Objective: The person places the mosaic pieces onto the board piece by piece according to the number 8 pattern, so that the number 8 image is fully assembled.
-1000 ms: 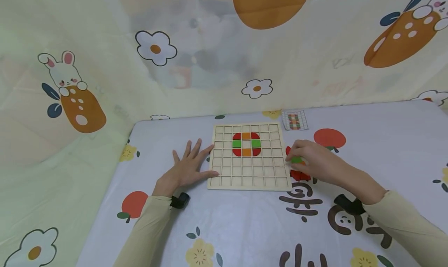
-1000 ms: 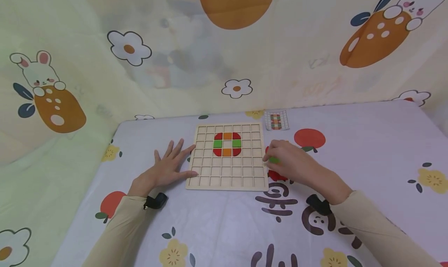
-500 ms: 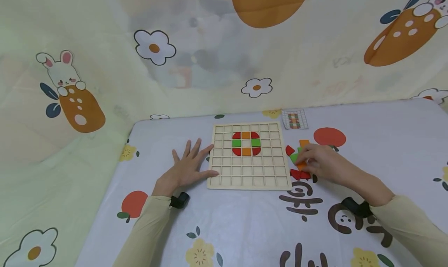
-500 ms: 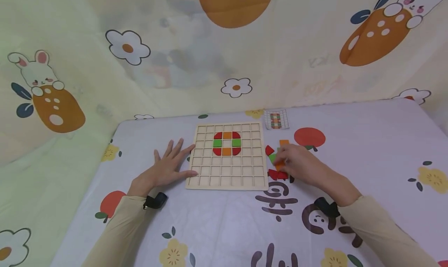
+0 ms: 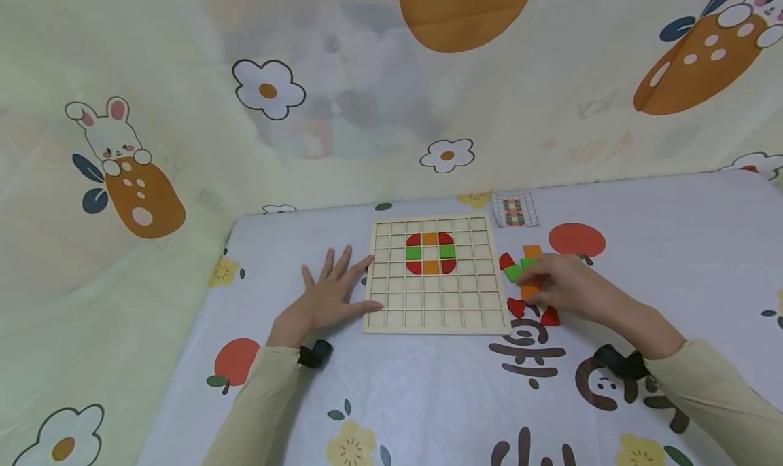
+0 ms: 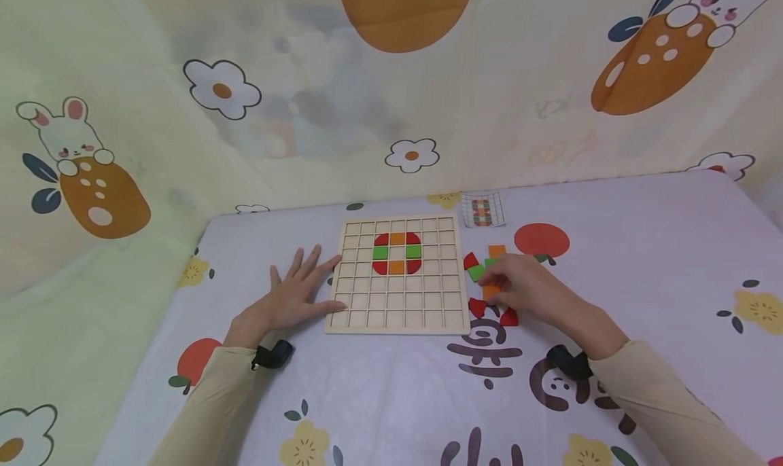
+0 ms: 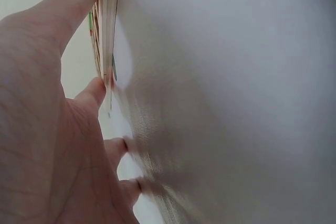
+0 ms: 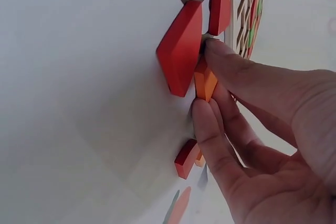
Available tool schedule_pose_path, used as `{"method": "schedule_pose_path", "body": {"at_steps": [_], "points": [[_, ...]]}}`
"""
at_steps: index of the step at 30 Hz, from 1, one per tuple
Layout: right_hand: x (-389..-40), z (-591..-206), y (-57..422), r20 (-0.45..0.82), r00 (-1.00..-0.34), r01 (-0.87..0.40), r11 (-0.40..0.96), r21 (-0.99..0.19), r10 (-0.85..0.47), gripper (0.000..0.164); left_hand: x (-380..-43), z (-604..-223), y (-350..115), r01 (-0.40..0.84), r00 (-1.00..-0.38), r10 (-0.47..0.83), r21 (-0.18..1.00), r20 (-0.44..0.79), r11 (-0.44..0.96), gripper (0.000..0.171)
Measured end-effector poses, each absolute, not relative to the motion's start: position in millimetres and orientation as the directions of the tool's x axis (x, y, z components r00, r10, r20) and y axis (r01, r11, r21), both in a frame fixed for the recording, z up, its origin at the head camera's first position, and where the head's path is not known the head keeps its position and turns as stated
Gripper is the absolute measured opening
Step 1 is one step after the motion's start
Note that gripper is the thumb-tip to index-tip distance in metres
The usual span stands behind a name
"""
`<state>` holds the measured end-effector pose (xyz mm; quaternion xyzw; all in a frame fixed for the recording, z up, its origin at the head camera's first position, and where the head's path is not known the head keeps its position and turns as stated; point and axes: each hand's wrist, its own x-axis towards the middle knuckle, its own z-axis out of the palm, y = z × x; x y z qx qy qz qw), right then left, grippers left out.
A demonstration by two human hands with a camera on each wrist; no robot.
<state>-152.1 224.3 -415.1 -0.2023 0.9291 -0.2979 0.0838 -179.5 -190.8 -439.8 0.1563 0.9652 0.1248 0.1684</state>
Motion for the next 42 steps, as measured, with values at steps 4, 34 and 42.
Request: {"method": "schedule_pose_path", "body": {"at_steps": [4, 34, 42], "points": [[-151, -416, 224, -0.014, -0.920, -0.314, 0.757, -0.574, -0.392, 0.027, -179, -440, -191, 0.261, -0.894, 0.348, 0.304, -0.282, 0.916, 0.098], [-174, -404, 115, 0.122, -0.857, -0.434, 0.572, -0.696, -0.501, 0.018, -180, -440, -190, 0.264, -0.899, 0.342, 0.285, -0.274, 0.922, 0.095], [-179, -412, 96, 0.103, -0.856, -0.430, 0.589, -0.684, -0.506, 0.015, -180, -438, -188, 0.261, -0.897, 0.340, 0.283, -0.284, 0.923, 0.096]]}}
